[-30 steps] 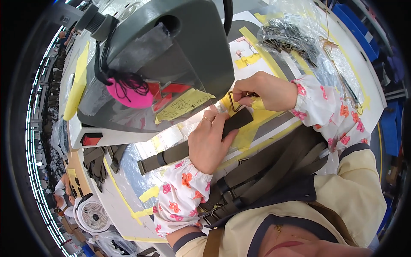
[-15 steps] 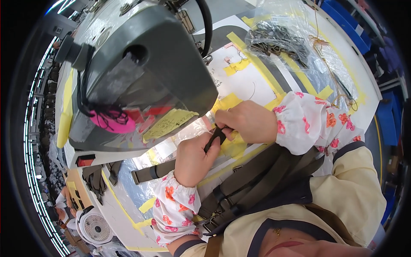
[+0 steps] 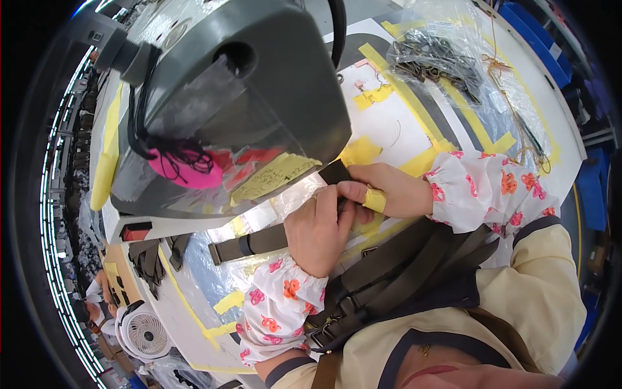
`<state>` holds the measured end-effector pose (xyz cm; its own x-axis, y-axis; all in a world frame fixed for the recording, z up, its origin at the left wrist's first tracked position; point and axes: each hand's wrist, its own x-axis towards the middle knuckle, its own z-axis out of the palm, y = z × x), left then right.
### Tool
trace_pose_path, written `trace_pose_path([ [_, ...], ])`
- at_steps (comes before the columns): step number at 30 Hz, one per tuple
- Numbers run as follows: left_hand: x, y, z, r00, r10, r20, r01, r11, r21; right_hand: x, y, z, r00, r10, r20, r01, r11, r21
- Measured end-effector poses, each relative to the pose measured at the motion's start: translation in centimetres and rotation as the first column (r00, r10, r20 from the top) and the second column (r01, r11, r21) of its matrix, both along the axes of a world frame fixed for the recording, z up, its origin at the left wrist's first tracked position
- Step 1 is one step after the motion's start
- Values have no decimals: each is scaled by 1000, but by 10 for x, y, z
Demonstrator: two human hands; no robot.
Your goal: Sewing green fabric straps using an industrial sewing machine in a workshop setting.
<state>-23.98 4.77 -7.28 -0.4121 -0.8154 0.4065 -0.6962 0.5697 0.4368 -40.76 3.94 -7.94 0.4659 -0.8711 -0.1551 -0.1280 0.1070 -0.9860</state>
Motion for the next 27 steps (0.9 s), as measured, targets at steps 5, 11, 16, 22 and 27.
trace_pose_path([
  [5,7,-4,2,966,7,-258,59,967,247,-10,-8,10,995,-43,-93,53,992,112],
  [11,16,-9,-8,902,-4,-431,221,862,456,-4,-3,15,1000,13,-28,-7,975,222],
  [16,11,-7,-2,980,-123,-158,140,984,105,-5,-4,7,1000,9,-11,-6,977,213],
  [22,-7,3,8,892,-67,446,218,930,-296,-5,0,7,995,-98,32,88,968,237],
  [27,-4,-2,-4,931,-59,361,193,918,-347,-1,-1,10,991,-129,31,118,962,246],
])
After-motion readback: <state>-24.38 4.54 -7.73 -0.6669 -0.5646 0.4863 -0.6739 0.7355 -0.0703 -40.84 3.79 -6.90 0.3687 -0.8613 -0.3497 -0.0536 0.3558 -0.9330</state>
